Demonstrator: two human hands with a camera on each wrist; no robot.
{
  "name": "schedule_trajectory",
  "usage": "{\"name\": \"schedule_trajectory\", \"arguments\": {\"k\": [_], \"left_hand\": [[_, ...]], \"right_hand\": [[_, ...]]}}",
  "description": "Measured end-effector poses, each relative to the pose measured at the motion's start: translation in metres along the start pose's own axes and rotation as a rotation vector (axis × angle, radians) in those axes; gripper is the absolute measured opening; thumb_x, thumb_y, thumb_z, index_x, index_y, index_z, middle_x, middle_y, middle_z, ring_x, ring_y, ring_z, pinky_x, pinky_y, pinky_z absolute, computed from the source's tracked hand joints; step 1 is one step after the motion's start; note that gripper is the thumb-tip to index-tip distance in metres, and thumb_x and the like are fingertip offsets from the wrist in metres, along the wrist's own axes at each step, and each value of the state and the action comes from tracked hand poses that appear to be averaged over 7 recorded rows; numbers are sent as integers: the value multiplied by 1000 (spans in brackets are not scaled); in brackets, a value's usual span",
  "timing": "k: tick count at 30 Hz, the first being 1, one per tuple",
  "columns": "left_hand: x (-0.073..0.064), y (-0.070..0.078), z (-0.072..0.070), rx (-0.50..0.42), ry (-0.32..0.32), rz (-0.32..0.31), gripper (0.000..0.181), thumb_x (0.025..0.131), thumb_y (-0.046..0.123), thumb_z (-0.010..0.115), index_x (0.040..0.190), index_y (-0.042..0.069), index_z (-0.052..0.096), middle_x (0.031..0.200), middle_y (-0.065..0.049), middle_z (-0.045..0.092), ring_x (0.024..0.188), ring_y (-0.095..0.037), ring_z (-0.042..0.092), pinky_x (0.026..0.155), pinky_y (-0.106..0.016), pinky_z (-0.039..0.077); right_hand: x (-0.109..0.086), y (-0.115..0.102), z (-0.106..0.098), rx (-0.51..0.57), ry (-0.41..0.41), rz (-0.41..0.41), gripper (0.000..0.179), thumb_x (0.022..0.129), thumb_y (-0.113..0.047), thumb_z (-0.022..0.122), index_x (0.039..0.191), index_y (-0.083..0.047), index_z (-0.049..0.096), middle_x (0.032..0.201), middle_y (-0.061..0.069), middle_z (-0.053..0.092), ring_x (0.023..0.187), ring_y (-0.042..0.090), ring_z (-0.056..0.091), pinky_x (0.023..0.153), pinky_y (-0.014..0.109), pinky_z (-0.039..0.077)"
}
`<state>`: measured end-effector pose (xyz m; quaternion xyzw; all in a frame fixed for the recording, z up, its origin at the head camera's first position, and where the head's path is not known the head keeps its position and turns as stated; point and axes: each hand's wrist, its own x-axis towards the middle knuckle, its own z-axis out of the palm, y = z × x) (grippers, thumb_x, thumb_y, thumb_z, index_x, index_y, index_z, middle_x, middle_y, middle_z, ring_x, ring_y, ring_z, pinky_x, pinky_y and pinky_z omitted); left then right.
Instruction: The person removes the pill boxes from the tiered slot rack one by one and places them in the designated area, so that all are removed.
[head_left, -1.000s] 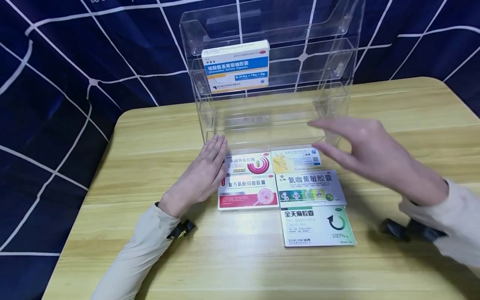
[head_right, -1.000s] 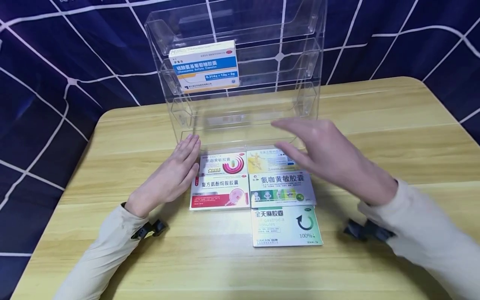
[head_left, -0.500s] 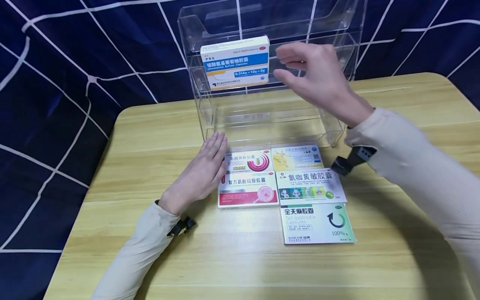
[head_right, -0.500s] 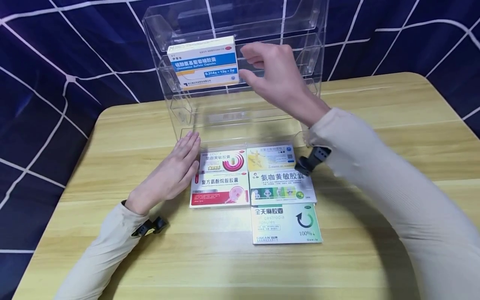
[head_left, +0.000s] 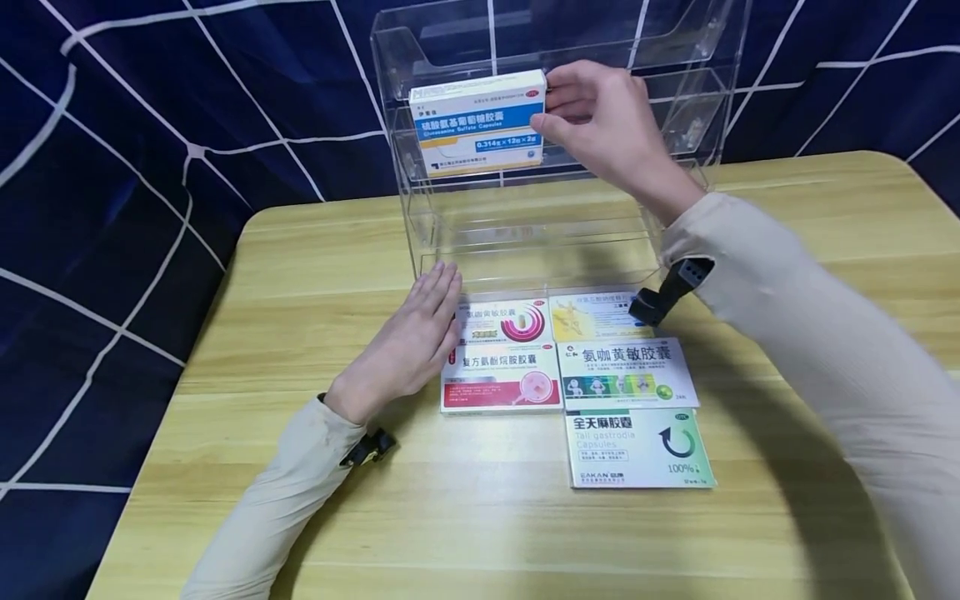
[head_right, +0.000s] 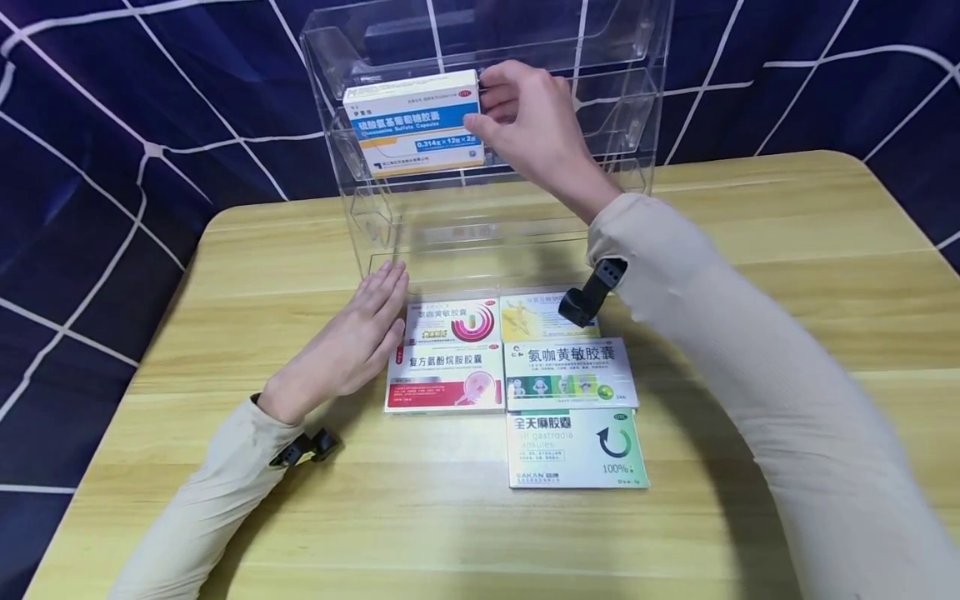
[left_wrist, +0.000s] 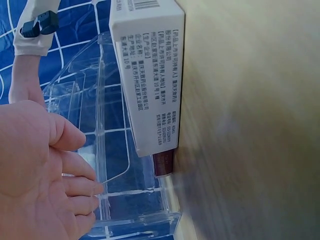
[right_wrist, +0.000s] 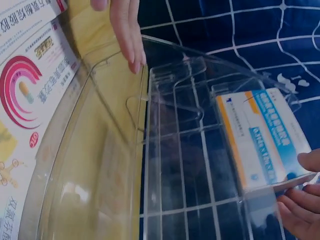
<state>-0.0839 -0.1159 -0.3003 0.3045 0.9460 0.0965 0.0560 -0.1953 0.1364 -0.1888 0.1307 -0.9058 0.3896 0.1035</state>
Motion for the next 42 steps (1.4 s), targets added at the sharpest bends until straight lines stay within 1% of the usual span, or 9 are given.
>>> {"name": "schedule_trajectory", "arguments": {"k": [8, 12, 18, 20, 24, 32, 34, 39, 42], "left_hand": [[-3, -1, 1, 2, 7, -2, 58, 104, 22, 33, 151, -6, 11, 159, -22, 5, 147, -29, -4, 120, -37, -1], [-5, 0, 0, 2, 12, -1, 58, 104, 21, 33, 151, -6, 12, 159, -21, 5, 147, -29, -3, 120, -37, -1], [-4, 1, 1, 1, 16, 9, 58, 104, 22, 33, 151, -6, 11, 159, -22, 5, 147, -29, -3, 120, -37, -2], [-4, 1, 1, 2, 16, 10, 58, 104, 22, 32, 151, -6, 11, 159, -22, 5, 147, -29, -3, 120, -37, -2], [-4, 0, 1, 5, 18, 13, 58, 104, 22, 32, 151, -6, 12, 159, -22, 6, 147, -29, -3, 120, -37, -1], [-4, -1, 2, 6, 27, 18, 58, 104, 22, 33, 150, -7, 13, 159, -23, 7, 147, -30, -2, 120, -37, -1], [-4, -1, 2, 6, 27, 17, 58, 104, 22, 33, 150, -7, 12, 159, -23, 7, 147, -30, -2, 120, -37, -1], [-4, -1, 2, 7, 24, 14, 58, 104, 23, 32, 151, -6, 12, 159, -23, 7, 147, -30, -2, 120, -37, 0], [-4, -1, 2, 2, 21, 12, 58, 104, 23, 32, 151, -6, 13, 159, -23, 7, 147, -29, -3, 120, -37, 0]], "right_hand": [[8, 3, 13, 23, 41, 30, 44, 91, -27, 68, 130, -9, 60, 116, 7, 67, 103, 15, 62, 92, 22, 43], [8, 3, 17, 37, 60, 17, 37, 91, -25, 68, 124, -8, 64, 114, 7, 69, 98, 14, 64, 96, 22, 40], [6, 4, 17, 96, 56, 18, 35, 91, -24, 68, 121, -6, 63, 114, 8, 68, 99, 13, 64, 87, 22, 46], [5, 6, 16, 125, 60, 7, 35, 91, -23, 68, 120, -5, 62, 113, 8, 67, 98, 13, 63, 83, 23, 48], [3, 8, 13, 175, 93, -27, 33, 90, -19, 69, 118, -5, 62, 110, 7, 66, 96, 12, 63, 85, 22, 49], [3, 7, 5, 317, 193, -98, 26, 88, -8, 70, 112, -2, 64, 100, 3, 65, 90, 11, 62, 86, 22, 51], [3, 6, 1, 329, 220, -111, 25, 87, -7, 70, 111, -3, 65, 98, 0, 65, 89, 10, 62, 85, 21, 51], [-5, 4, -7, 272, 259, -161, 26, 89, -10, 69, 113, -2, 65, 99, -3, 64, 89, 9, 62, 82, 20, 50], [-11, 5, -10, 242, 259, -159, 27, 91, -13, 67, 115, -1, 65, 101, -4, 64, 89, 8, 61, 82, 19, 49]]}}
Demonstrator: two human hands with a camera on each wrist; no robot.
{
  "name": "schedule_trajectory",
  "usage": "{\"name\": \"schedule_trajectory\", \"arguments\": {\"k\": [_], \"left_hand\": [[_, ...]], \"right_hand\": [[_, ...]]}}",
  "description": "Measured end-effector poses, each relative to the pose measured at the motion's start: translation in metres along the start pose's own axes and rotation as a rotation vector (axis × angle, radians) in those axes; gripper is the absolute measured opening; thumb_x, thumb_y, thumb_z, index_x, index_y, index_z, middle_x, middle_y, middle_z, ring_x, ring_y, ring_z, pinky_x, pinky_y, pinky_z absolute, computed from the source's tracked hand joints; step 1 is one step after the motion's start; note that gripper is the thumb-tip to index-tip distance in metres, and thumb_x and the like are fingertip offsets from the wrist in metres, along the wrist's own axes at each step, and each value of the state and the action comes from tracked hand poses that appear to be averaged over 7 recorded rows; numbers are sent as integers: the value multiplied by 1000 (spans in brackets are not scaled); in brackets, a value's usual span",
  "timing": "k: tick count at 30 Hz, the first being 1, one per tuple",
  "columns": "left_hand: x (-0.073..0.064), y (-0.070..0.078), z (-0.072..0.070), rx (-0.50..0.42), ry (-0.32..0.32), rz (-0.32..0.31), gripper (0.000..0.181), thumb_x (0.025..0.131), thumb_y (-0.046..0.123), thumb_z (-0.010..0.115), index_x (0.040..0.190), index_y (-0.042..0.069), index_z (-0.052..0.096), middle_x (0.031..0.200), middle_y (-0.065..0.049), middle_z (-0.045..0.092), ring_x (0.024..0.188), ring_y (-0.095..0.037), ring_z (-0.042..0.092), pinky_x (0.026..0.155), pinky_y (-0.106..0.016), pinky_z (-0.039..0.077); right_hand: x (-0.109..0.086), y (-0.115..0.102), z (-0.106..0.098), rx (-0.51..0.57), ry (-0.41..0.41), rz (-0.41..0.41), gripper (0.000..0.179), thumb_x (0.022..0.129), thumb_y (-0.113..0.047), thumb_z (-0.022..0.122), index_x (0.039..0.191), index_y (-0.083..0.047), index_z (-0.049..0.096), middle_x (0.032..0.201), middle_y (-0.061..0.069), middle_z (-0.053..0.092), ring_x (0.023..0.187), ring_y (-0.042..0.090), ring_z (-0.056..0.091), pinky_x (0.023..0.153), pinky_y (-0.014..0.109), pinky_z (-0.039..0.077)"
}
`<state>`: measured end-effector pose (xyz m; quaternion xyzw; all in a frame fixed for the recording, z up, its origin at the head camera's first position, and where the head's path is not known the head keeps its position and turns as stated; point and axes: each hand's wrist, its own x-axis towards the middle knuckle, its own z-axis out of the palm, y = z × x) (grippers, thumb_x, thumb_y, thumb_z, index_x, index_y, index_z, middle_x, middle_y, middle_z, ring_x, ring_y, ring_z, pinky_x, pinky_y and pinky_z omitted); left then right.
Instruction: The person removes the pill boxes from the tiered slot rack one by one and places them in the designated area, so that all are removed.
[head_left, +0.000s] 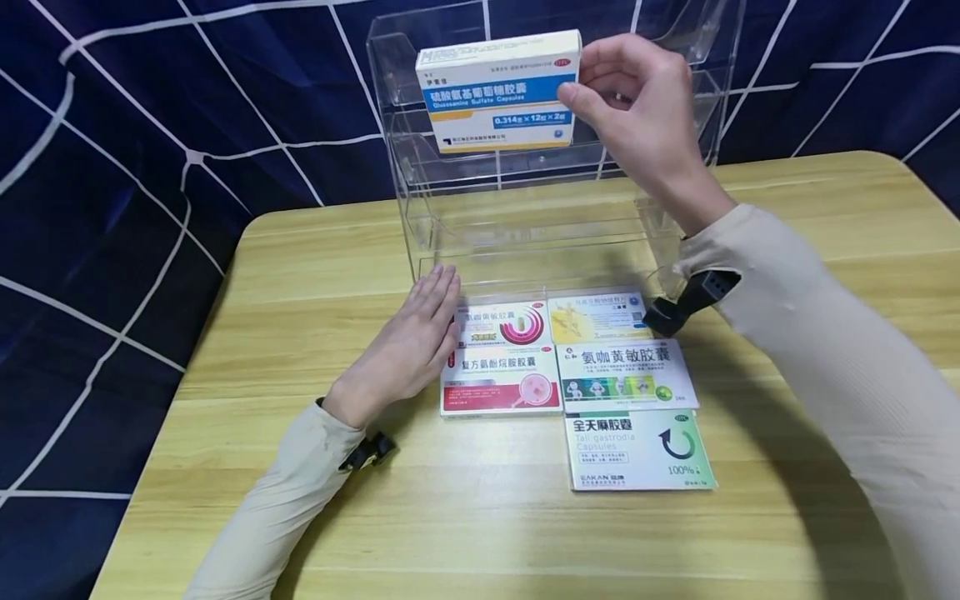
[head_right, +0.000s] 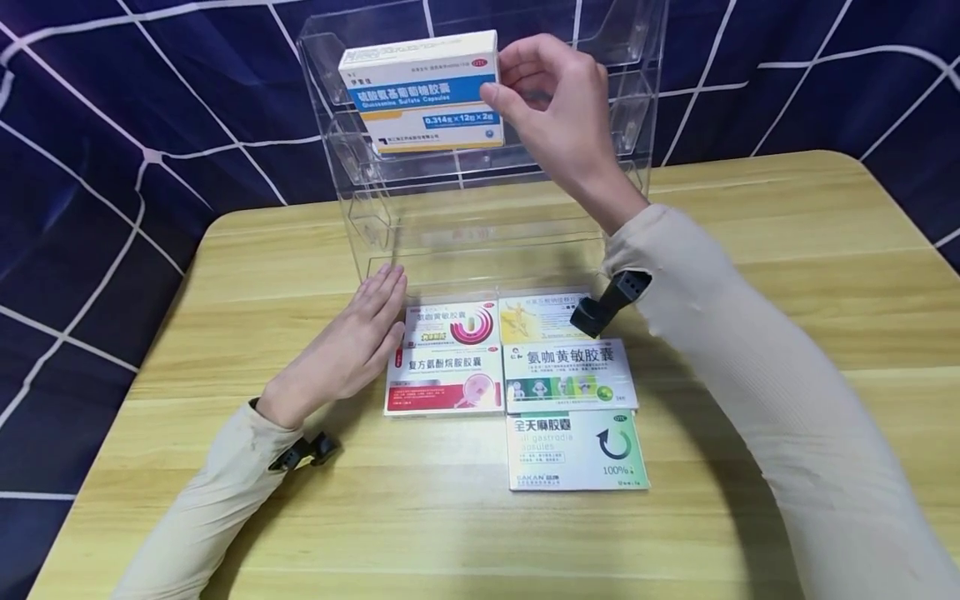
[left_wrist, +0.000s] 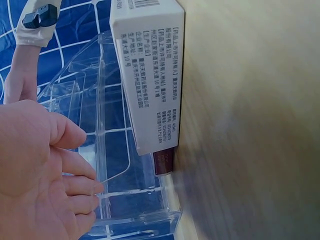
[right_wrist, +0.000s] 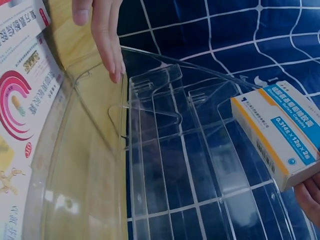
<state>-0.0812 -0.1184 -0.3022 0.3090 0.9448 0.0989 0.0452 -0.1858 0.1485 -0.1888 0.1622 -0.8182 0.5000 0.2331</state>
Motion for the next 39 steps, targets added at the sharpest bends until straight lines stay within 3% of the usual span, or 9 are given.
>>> {"name": "schedule_trajectory", "arguments": {"k": [9, 15, 24, 32, 39], "left_hand": [[-2, 0, -1, -3, -1, -12, 58, 104, 23, 32, 151, -6, 12, 159, -22, 6, 147, -29, -3, 120, -37, -1], [4, -9, -8, -1, 14, -7, 58, 105, 25, 31, 151, -5, 11, 159, -22, 6, 147, -28, -4, 120, -36, -1], [13, -23, -19, 20, 32, 22, 58, 105, 25, 30, 151, -6, 11, 159, -22, 6, 147, -28, -4, 120, -37, -1], [39, -41, -18, 38, 118, 74, 58, 106, 25, 30, 151, -6, 12, 159, -22, 6, 147, -28, -4, 120, -37, -1], [59, -56, -17, 53, 185, 108, 58, 106, 26, 28, 151, -5, 11, 159, -21, 5, 147, -28, -5, 120, -37, -1]], "right_hand": [[-13, 2, -9, 67, -43, 77, 26, 89, -13, 70, 113, -2, 67, 99, -1, 66, 89, 9, 64, 84, 19, 51], [-14, 1, -12, 150, -53, 145, 23, 87, -11, 71, 109, -4, 68, 98, 1, 68, 87, 9, 67, 80, 15, 52], [-18, -3, -12, 159, -52, 146, 21, 87, -9, 71, 107, -3, 68, 101, 2, 68, 90, 10, 67, 79, 14, 52], [-19, -2, -14, 69, -41, 95, 25, 88, -12, 71, 111, -4, 67, 101, 0, 66, 90, 11, 65, 79, 12, 51], [-21, -3, -15, 219, -84, 131, 21, 87, -8, 71, 107, -4, 66, 98, 6, 66, 84, 13, 65, 77, 16, 55]]}}
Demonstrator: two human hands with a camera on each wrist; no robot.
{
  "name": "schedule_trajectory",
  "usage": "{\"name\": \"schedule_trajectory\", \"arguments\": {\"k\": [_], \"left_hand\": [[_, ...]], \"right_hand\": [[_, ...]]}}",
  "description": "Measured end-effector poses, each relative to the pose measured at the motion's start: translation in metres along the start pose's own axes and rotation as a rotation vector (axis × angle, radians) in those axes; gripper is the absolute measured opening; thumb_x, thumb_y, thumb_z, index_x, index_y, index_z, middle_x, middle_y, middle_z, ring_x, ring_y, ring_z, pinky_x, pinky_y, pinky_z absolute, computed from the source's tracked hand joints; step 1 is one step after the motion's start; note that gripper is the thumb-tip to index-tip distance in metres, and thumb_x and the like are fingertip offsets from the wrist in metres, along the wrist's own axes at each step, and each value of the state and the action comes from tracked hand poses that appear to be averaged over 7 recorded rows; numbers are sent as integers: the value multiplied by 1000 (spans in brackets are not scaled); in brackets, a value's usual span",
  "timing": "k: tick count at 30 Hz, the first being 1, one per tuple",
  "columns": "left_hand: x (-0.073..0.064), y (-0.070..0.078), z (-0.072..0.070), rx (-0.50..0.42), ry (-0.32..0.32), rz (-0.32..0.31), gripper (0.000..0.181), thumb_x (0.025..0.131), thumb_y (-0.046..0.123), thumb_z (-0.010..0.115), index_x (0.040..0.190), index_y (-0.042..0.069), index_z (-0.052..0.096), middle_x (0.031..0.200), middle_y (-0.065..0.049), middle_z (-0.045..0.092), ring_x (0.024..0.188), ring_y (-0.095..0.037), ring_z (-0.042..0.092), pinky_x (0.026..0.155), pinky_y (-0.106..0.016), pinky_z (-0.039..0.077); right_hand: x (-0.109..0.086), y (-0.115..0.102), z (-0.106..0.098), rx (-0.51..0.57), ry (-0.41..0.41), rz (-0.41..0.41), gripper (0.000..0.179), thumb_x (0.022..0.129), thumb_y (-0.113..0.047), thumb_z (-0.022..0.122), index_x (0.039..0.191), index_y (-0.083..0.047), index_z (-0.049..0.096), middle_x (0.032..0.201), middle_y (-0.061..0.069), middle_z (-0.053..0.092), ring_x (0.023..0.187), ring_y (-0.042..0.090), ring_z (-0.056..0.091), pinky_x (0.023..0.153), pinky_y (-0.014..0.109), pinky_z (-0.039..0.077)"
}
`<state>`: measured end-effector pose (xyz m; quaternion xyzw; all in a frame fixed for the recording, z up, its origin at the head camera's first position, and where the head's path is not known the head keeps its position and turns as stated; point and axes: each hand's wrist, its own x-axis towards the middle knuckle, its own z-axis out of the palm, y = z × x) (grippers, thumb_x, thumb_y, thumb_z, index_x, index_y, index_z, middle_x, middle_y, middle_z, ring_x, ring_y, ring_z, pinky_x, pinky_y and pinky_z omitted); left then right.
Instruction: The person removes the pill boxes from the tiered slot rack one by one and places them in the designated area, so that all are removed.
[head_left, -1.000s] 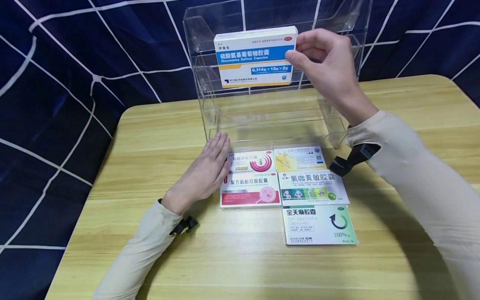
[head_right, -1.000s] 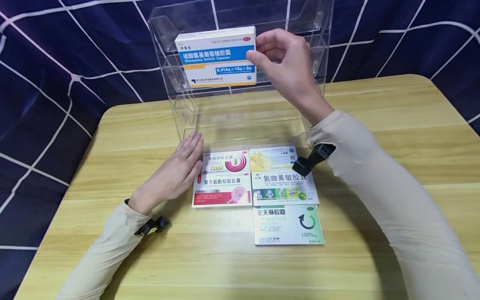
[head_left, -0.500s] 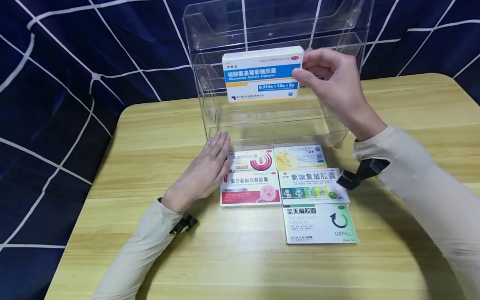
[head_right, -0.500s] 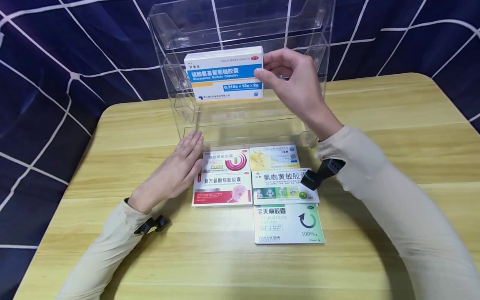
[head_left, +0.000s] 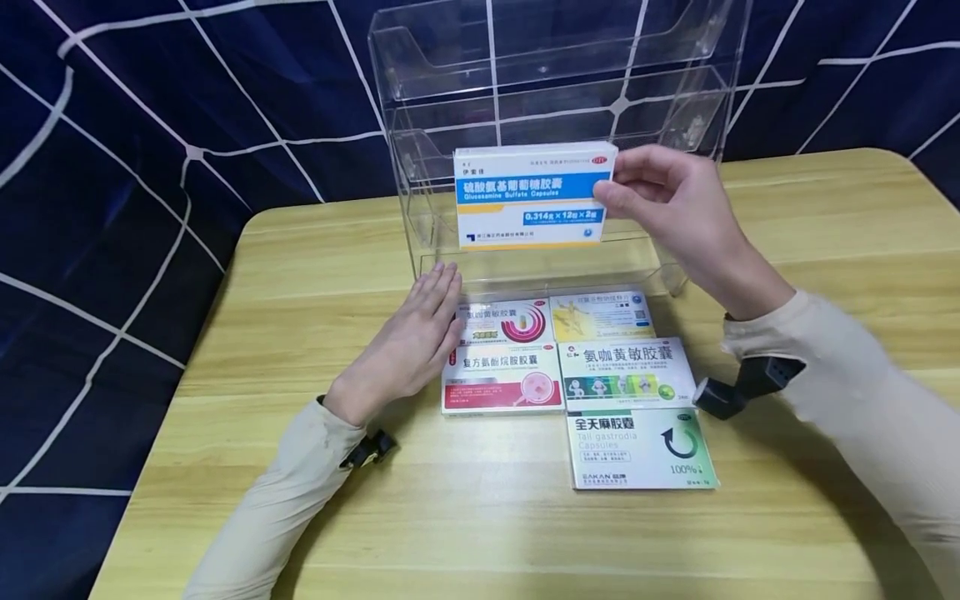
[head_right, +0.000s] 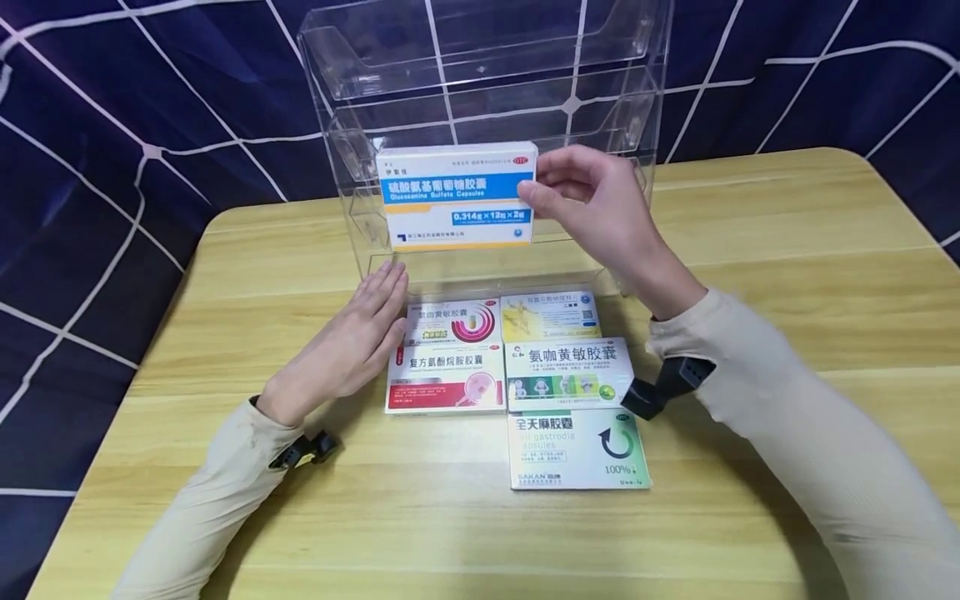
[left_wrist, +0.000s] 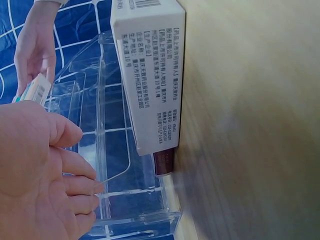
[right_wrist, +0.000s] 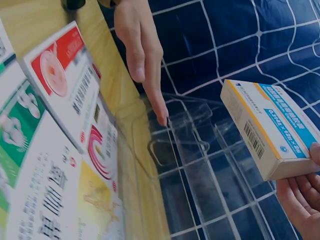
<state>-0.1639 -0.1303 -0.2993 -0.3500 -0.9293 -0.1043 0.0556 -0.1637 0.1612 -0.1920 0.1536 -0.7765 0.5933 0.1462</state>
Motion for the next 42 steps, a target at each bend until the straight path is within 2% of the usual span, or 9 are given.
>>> {"name": "schedule_trajectory", "arguments": {"k": [5, 12, 20, 24, 28, 33, 42], "left_hand": [[12, -8, -9, 23, 11, -1, 58, 106, 26, 29, 152, -4, 10, 160, -20, 4, 147, -26, -7, 120, -37, -2], [29, -20, -21, 62, 35, 11, 59, 106, 27, 27, 152, -3, 7, 160, -19, 2, 147, -26, -8, 120, -37, -2], [28, -20, -21, 59, 43, 18, 58, 106, 30, 22, 152, -2, 9, 160, -18, 1, 147, -27, -6, 120, -37, -2], [28, -21, -21, 74, 65, 31, 57, 105, 27, 25, 151, -4, 12, 159, -21, 5, 147, -30, -2, 120, -37, -1], [27, -21, -21, 100, 69, 45, 56, 105, 24, 28, 150, -7, 16, 158, -24, 8, 147, -33, 0, 120, -38, 0], [26, -21, -23, 118, 53, 42, 57, 104, 21, 31, 150, -8, 13, 158, -24, 7, 147, -32, -2, 120, -38, 0], [26, -20, -22, 125, 40, 42, 59, 101, 17, 34, 150, -8, 12, 159, -23, 6, 147, -31, -2, 120, -38, -1]], "right_hand": [[-1, 0, -3, 30, -25, 17, 21, 88, -8, 70, 108, -3, 65, 98, 6, 66, 83, 12, 67, 77, 18, 56], [0, 4, -4, -83, -42, 44, 27, 89, -15, 70, 114, -4, 63, 99, 3, 67, 85, 11, 68, 78, 18, 55], [-19, 14, -3, -192, -94, 117, 35, 91, -23, 69, 118, -5, 59, 98, -1, 68, 88, 10, 67, 78, 16, 53], [-28, 17, -1, -217, -122, 136, 37, 91, -23, 69, 121, -4, 58, 100, 0, 68, 90, 10, 66, 78, 15, 51], [-39, 23, 2, -207, -181, 144, 38, 92, -21, 68, 123, -2, 57, 102, 2, 67, 92, 10, 65, 78, 15, 51], [-50, 31, 6, -182, -262, 156, 37, 92, -17, 68, 122, 1, 57, 103, 9, 66, 91, 11, 65, 77, 17, 53], [-60, 35, 10, -202, -295, 180, 35, 90, -18, 70, 117, 1, 58, 101, 12, 64, 88, 13, 65, 75, 17, 53]]}}
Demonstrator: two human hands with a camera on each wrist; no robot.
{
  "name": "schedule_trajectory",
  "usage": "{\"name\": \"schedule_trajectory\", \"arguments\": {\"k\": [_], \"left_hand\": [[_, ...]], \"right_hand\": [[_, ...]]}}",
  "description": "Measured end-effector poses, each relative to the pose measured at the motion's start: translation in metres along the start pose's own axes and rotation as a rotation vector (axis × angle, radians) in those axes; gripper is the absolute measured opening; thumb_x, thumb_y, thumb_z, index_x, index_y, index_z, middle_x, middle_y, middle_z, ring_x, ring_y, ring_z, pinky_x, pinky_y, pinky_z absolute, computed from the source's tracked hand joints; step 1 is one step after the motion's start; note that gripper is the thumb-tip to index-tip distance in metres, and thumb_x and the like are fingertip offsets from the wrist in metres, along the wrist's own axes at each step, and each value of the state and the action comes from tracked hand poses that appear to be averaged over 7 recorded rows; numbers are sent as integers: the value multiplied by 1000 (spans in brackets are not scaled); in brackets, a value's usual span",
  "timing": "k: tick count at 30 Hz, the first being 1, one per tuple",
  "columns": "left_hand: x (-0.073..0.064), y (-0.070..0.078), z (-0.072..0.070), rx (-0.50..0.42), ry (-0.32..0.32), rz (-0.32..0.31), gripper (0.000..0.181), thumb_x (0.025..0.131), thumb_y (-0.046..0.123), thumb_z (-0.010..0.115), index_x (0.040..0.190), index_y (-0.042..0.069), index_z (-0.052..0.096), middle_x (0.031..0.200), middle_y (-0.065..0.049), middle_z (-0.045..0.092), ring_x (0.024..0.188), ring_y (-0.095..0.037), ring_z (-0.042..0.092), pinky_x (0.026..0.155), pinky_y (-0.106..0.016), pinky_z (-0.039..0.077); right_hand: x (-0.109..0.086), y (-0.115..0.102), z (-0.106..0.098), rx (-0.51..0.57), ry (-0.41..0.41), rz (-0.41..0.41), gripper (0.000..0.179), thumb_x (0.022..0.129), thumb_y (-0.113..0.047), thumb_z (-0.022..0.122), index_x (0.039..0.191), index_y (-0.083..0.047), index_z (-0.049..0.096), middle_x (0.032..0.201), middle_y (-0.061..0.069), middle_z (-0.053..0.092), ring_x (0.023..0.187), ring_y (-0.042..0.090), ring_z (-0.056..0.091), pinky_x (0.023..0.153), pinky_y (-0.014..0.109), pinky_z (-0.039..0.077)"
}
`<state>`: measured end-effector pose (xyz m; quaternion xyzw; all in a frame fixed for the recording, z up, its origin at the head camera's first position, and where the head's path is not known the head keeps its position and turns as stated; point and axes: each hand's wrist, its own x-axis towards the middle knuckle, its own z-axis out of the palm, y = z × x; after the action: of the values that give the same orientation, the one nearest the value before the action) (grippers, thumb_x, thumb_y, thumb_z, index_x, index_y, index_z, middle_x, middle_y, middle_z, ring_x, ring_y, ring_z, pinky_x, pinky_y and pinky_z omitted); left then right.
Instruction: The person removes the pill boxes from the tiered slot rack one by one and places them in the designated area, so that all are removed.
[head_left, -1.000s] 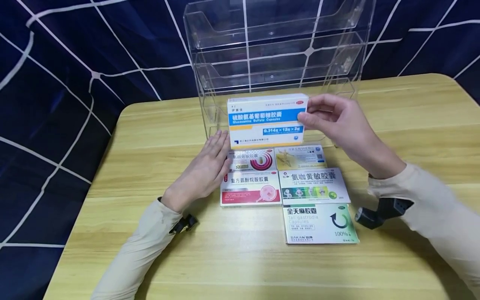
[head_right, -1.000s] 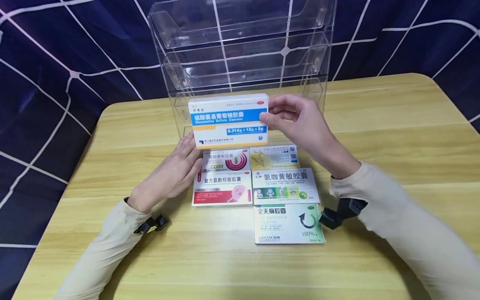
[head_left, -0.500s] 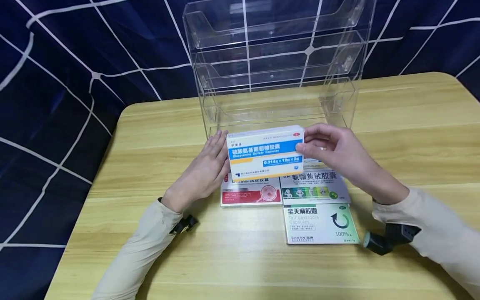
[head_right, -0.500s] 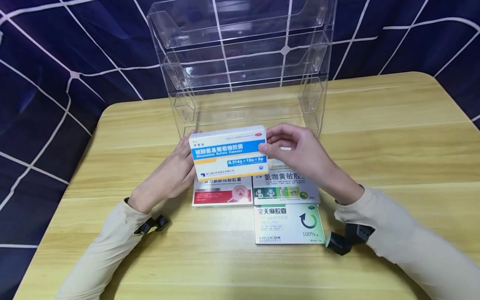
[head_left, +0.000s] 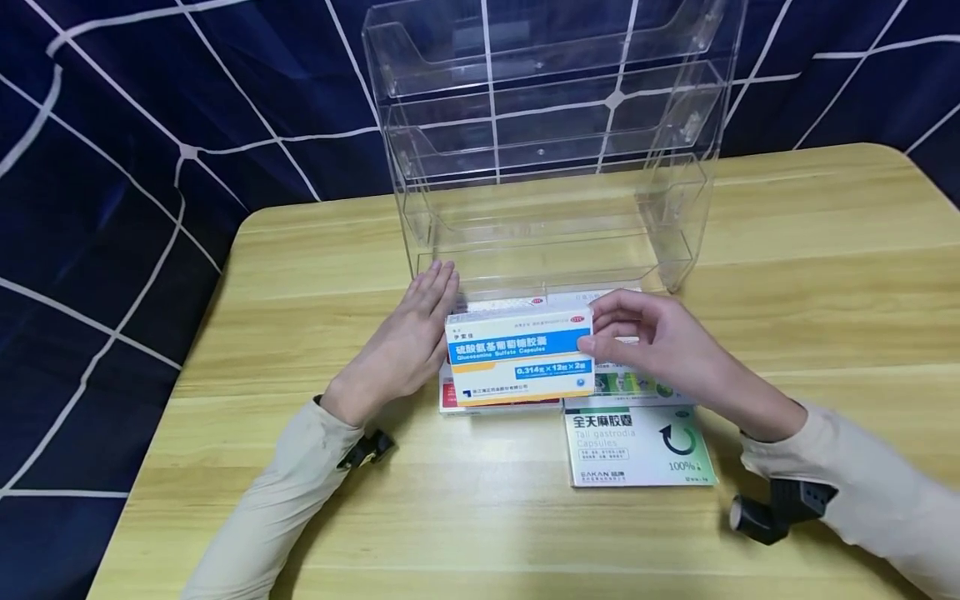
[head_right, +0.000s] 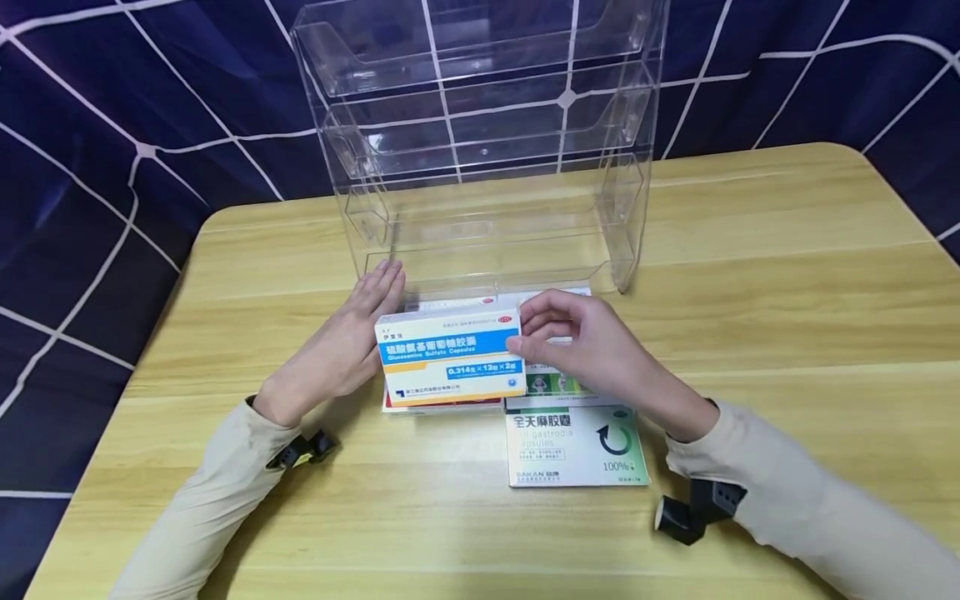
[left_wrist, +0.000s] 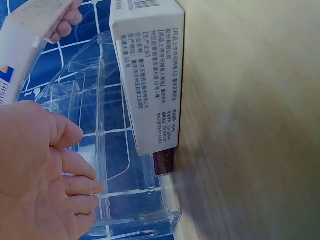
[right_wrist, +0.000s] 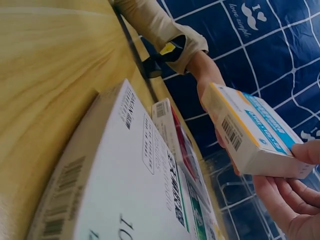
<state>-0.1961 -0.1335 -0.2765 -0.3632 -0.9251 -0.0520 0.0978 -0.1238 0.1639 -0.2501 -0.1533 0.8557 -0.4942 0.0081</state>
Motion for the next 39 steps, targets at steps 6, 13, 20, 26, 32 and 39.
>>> {"name": "schedule_trajectory", "arguments": {"k": [6, 13, 20, 26, 32, 39], "left_hand": [[0, 0, 1, -1, 12, 10, 58, 103, 19, 33, 150, -8, 12, 158, -24, 6, 147, -32, -1, 120, -38, -1], [2, 0, 0, -37, 23, -8, 57, 105, 23, 31, 150, -7, 13, 158, -23, 7, 147, -30, -2, 120, -37, -2], [2, 0, 0, -42, 29, -9, 57, 105, 25, 29, 150, -8, 14, 159, -23, 7, 147, -30, -2, 120, -37, -1], [2, 0, 1, -41, 24, -19, 58, 105, 27, 29, 151, -6, 14, 159, -22, 8, 147, -29, -1, 120, -37, 0], [1, 1, 1, -39, 16, -24, 58, 105, 27, 30, 151, -6, 13, 159, -22, 7, 147, -29, -2, 120, -37, 0], [1, 2, 1, -38, 11, -22, 58, 105, 27, 29, 151, -7, 14, 159, -22, 7, 147, -29, -2, 120, -37, 0]], "right_hand": [[-5, 1, 5, 22, -30, -5, 34, 88, -15, 71, 113, 2, 56, 96, 12, 64, 85, 15, 65, 75, 18, 53], [-16, 1, 15, 39, -75, -31, 33, 85, -13, 75, 108, 1, 56, 90, 10, 61, 82, 17, 63, 70, 18, 51], [-23, 7, 29, 62, -167, -39, 33, 82, -15, 78, 102, -2, 55, 83, 7, 62, 78, 17, 64, 61, 21, 50], [-28, 17, 42, 74, -261, -77, 35, 84, -14, 75, 107, -2, 51, 79, -1, 67, 74, 15, 68, 70, 22, 51], [-32, 19, 51, 40, -275, -65, 44, 86, -18, 74, 119, -2, 48, 81, -3, 67, 74, 14, 67, 71, 24, 54], [-35, 17, 54, -14, -300, -77, 47, 92, -25, 67, 127, -1, 46, 74, -4, 64, 61, 11, 64, 57, 25, 54]]}}
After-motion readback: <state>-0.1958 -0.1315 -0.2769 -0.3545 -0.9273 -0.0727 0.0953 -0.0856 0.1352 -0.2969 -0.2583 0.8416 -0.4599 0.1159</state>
